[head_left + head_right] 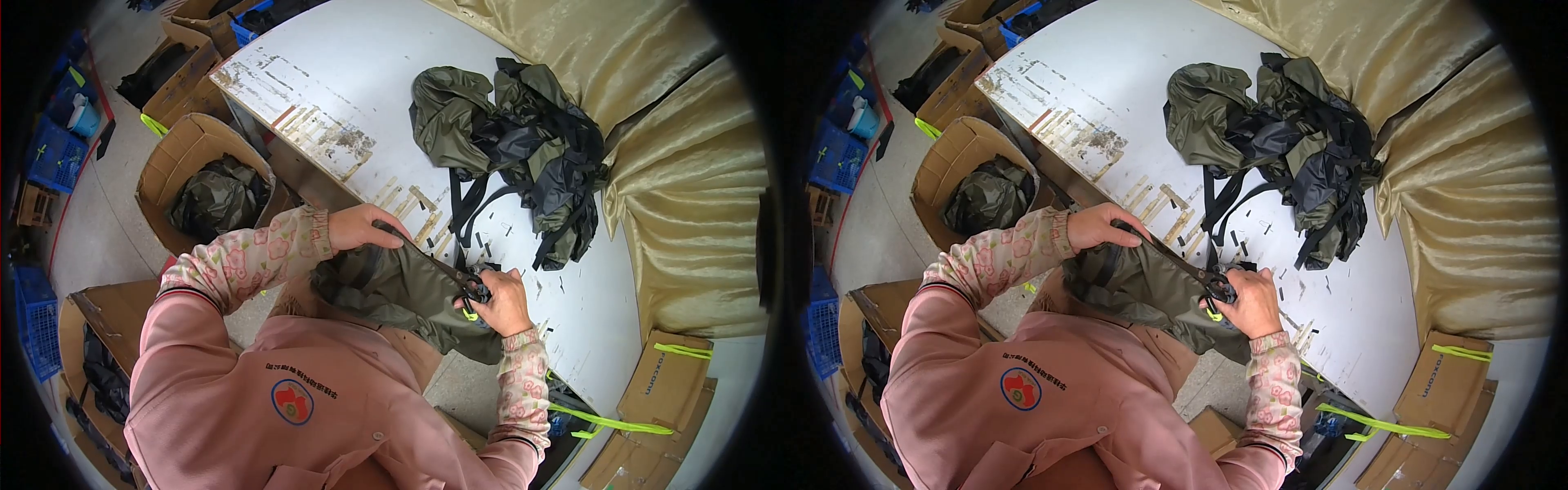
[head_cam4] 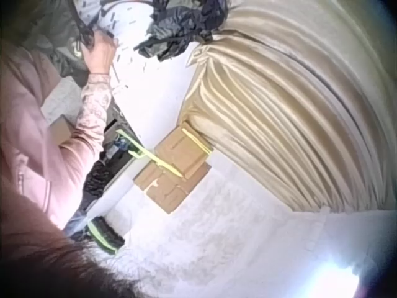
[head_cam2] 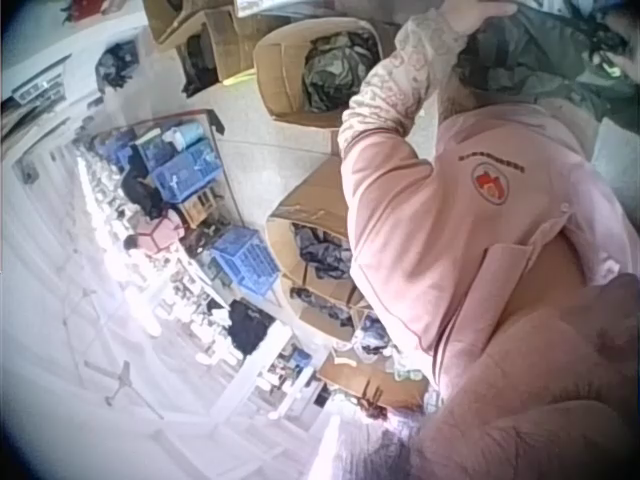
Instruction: Cutting and trimming pieces of green and black outdoor fabric with large scissors at a workbench.
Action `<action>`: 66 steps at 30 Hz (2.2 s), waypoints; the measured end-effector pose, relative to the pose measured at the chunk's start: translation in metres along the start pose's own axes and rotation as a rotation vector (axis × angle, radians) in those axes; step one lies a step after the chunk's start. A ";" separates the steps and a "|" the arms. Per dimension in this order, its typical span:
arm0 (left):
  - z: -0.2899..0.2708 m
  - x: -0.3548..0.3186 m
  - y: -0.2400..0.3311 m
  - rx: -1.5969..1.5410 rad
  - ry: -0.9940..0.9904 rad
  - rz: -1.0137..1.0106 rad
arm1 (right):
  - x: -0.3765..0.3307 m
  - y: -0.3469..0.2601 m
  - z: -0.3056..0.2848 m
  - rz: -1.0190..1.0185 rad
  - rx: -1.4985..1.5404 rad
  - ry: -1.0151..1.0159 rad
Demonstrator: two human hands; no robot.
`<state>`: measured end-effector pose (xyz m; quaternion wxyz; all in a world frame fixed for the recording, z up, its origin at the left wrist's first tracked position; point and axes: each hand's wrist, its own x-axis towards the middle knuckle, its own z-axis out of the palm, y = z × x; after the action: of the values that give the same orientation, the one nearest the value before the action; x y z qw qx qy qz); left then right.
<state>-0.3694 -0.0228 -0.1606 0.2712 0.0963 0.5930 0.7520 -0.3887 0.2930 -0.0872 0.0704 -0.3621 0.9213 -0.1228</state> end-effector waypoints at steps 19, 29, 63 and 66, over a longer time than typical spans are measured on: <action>0.003 -0.004 0.003 -0.033 0.032 0.012 | 0.024 -0.018 -0.007 -0.047 -0.050 0.036; 0.003 -0.004 0.003 -0.013 0.028 -0.012 | 0.022 -0.012 -0.001 0.010 -0.014 -0.004; 0.018 0.000 0.005 -0.080 0.053 -0.045 | 0.033 -0.039 -0.027 -0.056 -0.096 0.063; 0.020 0.000 0.007 -0.070 0.050 -0.060 | 0.034 -0.041 -0.026 -0.046 -0.110 0.073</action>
<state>-0.3626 -0.0071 -0.1481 0.2823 0.0501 0.5754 0.7660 -0.3923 0.2455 -0.0518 0.0141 -0.3820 0.9200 -0.0866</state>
